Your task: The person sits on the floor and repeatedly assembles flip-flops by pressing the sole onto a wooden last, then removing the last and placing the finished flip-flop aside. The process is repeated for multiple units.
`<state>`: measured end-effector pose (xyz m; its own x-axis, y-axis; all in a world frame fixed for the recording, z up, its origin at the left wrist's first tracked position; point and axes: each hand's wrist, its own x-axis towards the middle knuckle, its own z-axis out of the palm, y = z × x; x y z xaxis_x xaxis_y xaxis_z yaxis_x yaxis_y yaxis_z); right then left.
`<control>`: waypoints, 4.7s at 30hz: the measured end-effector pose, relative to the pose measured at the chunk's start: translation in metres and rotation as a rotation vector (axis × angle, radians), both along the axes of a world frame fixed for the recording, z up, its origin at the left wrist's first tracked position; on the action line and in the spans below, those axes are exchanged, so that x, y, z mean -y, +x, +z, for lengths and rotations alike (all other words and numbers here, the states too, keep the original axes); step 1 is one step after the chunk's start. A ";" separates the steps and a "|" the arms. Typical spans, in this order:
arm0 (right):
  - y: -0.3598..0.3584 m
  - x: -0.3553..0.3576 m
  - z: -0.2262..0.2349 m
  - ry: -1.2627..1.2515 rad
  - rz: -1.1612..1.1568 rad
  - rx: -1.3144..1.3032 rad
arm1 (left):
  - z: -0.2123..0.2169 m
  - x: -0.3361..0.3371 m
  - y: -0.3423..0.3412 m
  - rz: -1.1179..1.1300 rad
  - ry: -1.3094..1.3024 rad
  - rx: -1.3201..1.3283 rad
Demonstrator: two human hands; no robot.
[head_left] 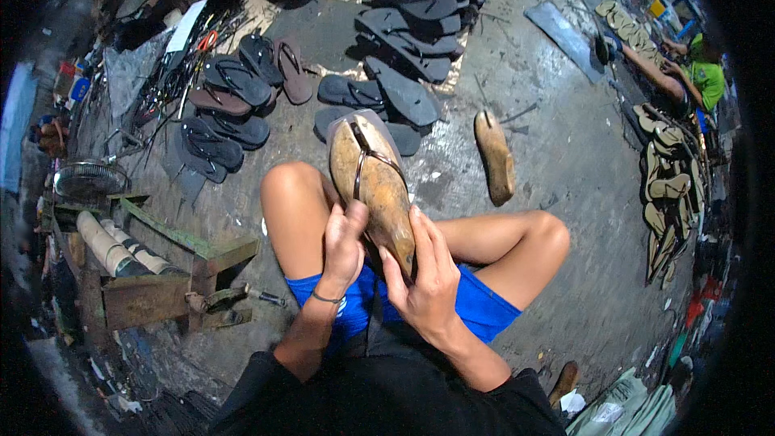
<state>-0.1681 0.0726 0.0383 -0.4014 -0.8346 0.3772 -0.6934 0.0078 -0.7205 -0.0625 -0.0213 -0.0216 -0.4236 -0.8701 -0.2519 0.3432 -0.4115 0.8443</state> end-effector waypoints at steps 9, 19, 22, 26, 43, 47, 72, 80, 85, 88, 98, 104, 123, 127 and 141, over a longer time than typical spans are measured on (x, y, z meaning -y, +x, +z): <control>-0.023 -0.002 0.000 0.085 0.183 0.207 | 0.026 0.018 -0.008 -0.118 0.061 -0.008; -0.015 -0.031 -0.031 0.307 0.184 0.161 | 0.013 0.016 0.002 -0.260 0.098 0.078; -0.018 -0.059 -0.036 0.205 0.380 0.976 | 0.024 -0.008 0.023 -0.319 0.074 -0.063; 0.000 -0.088 -0.031 0.353 0.268 1.379 | 0.054 -0.047 0.058 -0.531 0.066 -0.067; 0.013 -0.114 -0.016 0.203 0.499 1.925 | 0.067 -0.080 0.071 -0.685 0.022 -0.212; 0.003 -0.097 -0.038 0.256 0.625 1.974 | 0.074 -0.065 0.070 -0.997 0.099 -0.262; -0.004 -0.117 0.010 -0.395 -0.230 2.117 | 0.072 -0.078 0.026 -0.804 -0.222 0.451; -0.003 -0.122 0.021 -0.423 -0.174 2.319 | 0.074 -0.110 0.047 -0.697 -0.059 0.343; -0.007 -0.118 0.027 -0.447 -0.064 2.380 | 0.081 -0.111 0.057 -0.662 0.072 0.267; -0.010 -0.129 0.024 -0.277 -0.018 2.238 | 0.083 -0.109 0.063 -0.670 0.265 0.209; -0.050 -0.091 0.021 0.049 0.168 1.451 | 0.053 -0.074 0.025 -0.678 -0.083 -0.095; -0.054 -0.009 -0.032 0.175 0.516 1.212 | 0.069 -0.004 0.042 -0.510 -0.095 0.168; 0.000 0.009 -0.060 0.357 0.417 0.931 | -0.007 -0.018 0.079 -0.379 0.153 0.042; -0.026 0.001 -0.009 0.066 0.347 1.067 | 0.021 0.000 0.063 -0.325 0.057 -0.208; -0.098 -0.035 -0.031 0.310 0.135 0.999 | 0.031 0.112 0.001 0.027 0.245 -0.540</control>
